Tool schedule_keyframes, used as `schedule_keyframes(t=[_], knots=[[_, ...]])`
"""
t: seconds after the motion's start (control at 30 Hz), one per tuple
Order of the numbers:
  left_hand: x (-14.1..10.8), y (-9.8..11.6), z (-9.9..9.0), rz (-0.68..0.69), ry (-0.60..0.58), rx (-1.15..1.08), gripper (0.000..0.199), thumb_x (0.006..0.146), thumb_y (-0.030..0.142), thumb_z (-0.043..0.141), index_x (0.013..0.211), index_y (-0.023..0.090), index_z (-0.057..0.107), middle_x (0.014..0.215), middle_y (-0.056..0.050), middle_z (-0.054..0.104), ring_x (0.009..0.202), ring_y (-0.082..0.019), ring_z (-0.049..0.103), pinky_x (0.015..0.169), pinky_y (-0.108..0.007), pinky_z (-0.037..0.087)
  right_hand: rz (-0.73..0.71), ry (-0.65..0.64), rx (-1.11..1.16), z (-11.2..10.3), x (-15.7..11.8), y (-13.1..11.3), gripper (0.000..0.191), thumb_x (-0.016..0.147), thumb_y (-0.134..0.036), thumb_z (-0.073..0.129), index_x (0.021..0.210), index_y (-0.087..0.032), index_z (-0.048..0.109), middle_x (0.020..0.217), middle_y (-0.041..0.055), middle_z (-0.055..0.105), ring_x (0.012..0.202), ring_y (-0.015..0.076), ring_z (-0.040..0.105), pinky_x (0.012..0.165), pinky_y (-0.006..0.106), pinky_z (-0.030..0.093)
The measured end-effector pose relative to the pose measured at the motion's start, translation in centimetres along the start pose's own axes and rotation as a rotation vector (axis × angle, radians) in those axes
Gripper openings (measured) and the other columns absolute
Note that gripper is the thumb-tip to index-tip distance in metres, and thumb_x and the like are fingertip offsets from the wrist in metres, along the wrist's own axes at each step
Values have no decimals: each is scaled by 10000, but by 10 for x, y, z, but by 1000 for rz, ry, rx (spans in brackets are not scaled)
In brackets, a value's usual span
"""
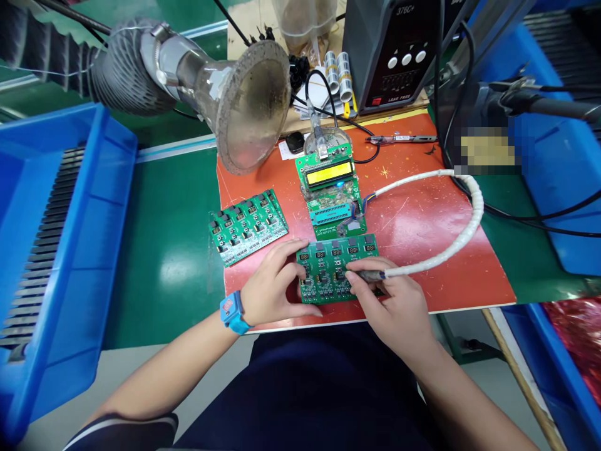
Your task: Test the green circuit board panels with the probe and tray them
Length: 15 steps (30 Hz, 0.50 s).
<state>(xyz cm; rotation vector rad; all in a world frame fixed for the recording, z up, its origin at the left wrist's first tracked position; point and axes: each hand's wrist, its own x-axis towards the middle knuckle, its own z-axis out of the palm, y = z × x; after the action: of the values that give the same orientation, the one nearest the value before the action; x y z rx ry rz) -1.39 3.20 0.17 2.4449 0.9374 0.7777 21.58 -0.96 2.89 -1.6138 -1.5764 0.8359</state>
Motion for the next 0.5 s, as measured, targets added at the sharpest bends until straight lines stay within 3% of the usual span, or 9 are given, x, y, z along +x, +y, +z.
schedule_keyframes(t=[0.33, 0.5], knots=[[1, 0, 1, -3, 5, 1, 594, 687, 688, 711, 921, 173, 529, 1332, -216, 504, 1250, -352, 517, 978, -530, 503, -39, 8, 102, 19, -5, -4, 93, 914, -270, 598, 966, -212, 649, 977, 52, 683, 674, 138, 692, 588, 263, 585], [1, 1, 1, -1, 1, 1, 598, 680, 678, 723, 916, 161, 535, 1320, -227, 511, 1252, -357, 513, 991, -526, 497, -62, -6, 44, 22, -5, -1, 94, 913, -266, 604, 977, -217, 652, 983, 54, 684, 759, 162, 697, 708, 323, 596]])
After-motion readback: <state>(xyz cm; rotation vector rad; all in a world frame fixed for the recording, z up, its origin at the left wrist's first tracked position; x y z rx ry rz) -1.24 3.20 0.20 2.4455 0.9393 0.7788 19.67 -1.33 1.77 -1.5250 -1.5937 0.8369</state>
